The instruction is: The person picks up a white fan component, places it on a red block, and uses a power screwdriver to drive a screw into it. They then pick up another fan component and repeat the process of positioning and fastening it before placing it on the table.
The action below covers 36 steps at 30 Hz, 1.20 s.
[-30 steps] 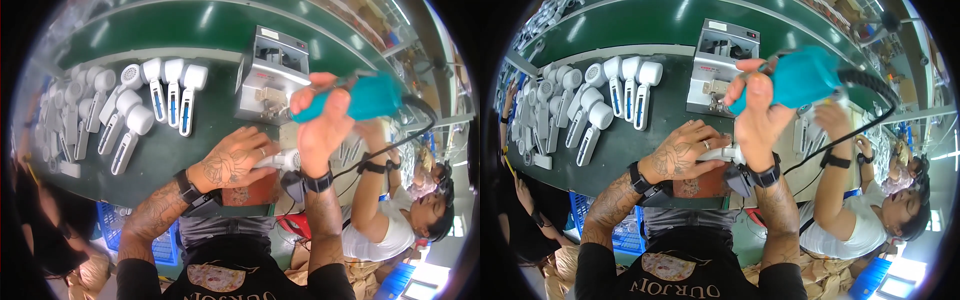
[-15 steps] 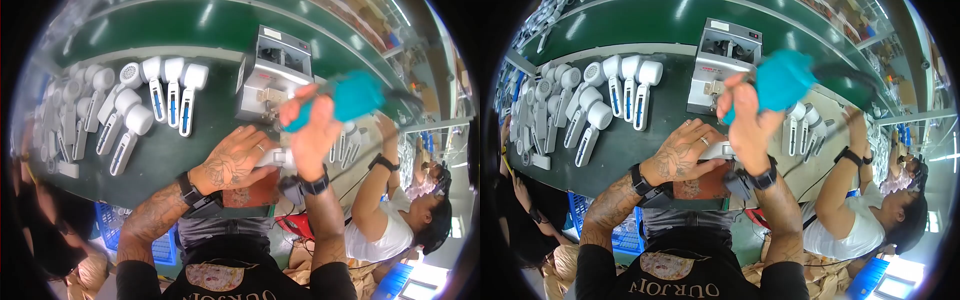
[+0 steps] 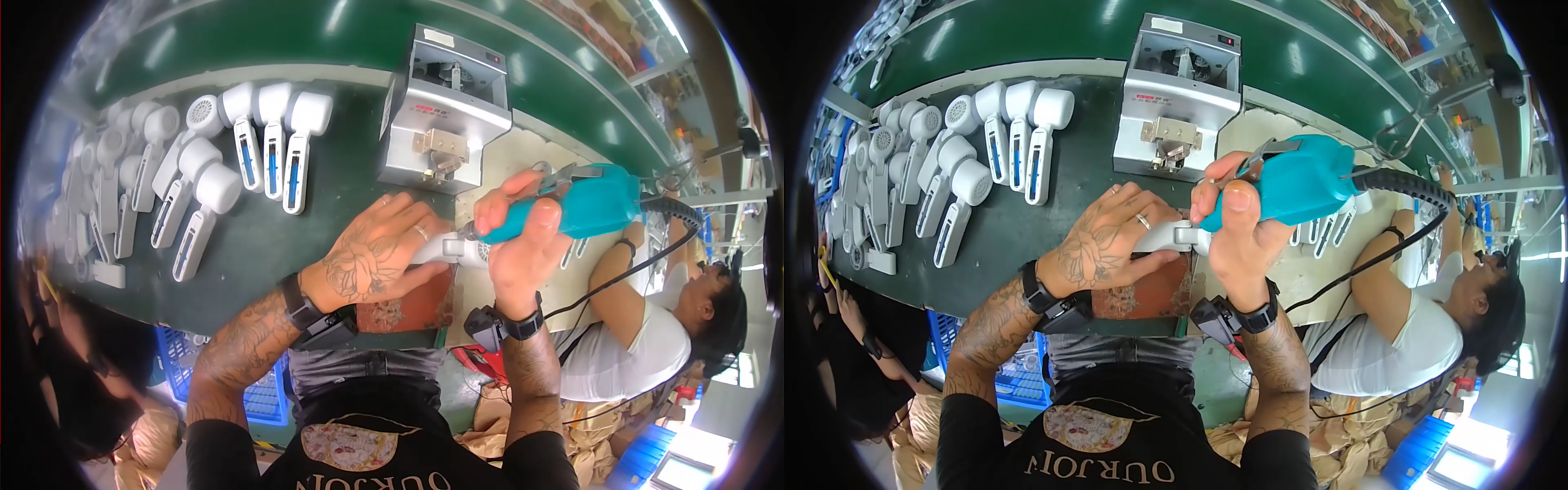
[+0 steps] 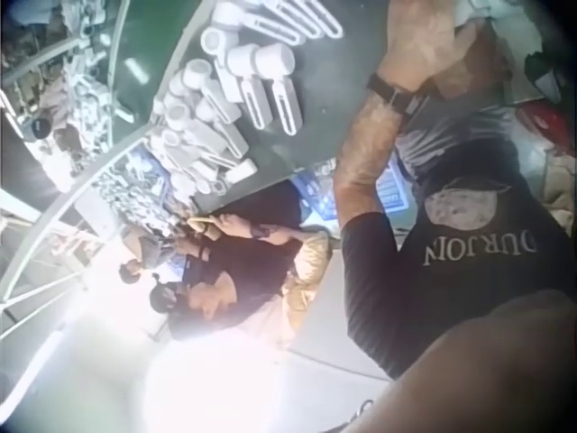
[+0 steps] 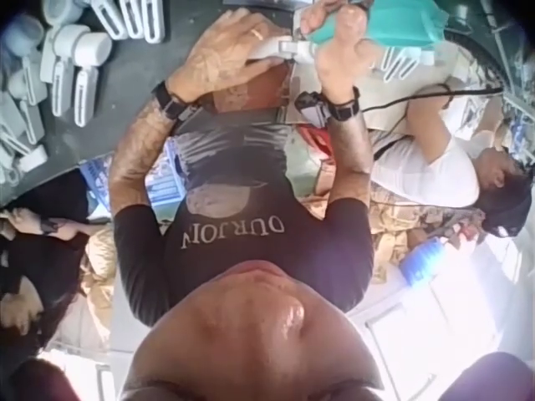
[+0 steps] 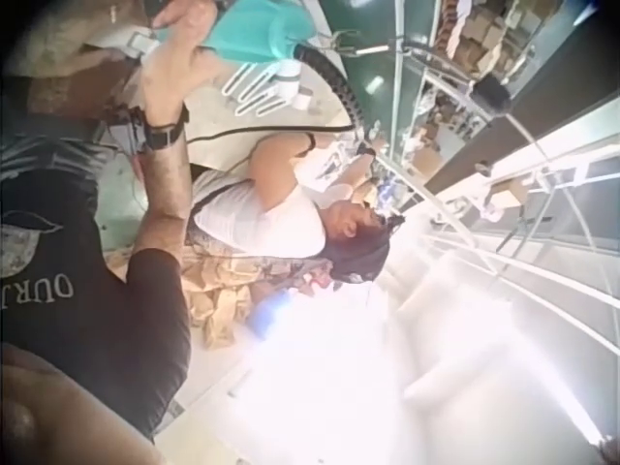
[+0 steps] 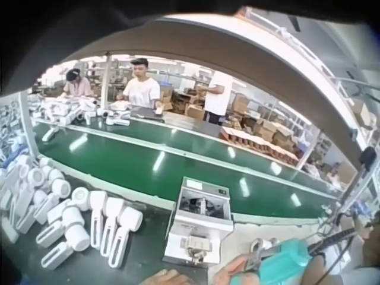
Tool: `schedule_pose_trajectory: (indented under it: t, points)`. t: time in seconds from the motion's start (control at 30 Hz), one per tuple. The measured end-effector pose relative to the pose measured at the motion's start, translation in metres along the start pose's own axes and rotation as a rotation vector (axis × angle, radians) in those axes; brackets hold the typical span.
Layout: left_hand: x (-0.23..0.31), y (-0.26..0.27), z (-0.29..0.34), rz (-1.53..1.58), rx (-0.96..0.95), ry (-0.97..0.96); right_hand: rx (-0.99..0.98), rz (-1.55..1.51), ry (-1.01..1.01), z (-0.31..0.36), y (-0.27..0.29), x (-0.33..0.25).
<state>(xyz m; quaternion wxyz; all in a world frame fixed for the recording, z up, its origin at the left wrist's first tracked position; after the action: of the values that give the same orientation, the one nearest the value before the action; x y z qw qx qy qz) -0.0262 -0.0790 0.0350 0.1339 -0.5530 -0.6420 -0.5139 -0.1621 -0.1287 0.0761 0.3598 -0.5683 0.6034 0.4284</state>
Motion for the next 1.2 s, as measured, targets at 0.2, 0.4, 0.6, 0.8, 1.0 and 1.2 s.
schedule_pose_trajectory:
  t: [0.2,0.4,0.6,0.8,1.0,1.2]
  points:
    - [-0.002,-0.007,0.002,-0.009,-0.066,0.052,-0.083,-0.042,0.004,0.006,-0.008,0.004]
    - [0.005,0.001,-0.004,-0.009,0.004,-0.045,-0.058,-0.055,-0.057,0.003,-0.008,0.008]
    - [0.002,0.002,-0.002,0.025,-0.001,-0.012,-0.014,-0.017,-0.004,-0.019,-0.017,-0.015]
    - [0.000,0.002,0.006,-0.012,0.031,-0.037,0.020,-0.003,0.169,-0.054,-0.048,-0.016]
    - [0.005,0.000,0.005,-0.005,0.016,-0.060,-0.058,0.057,0.065,-0.046,-0.053,-0.008]
    - [0.002,0.007,0.002,0.017,0.029,-0.029,0.010,-0.175,-0.076,-0.010,-0.010,-0.019]
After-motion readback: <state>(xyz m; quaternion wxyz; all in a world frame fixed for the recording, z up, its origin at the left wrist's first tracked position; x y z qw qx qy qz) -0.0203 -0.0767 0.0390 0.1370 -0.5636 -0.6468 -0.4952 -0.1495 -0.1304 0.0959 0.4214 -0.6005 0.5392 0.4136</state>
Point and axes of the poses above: each hand's wrist, its own z-axis away from the middle knuckle, its own y-axis out of the back of the hand, x = y × z, the point moved 8 cm from there along -z, towards the middle knuckle, and after that the axes turned 14 degrees about z, right-handed, at the moved point
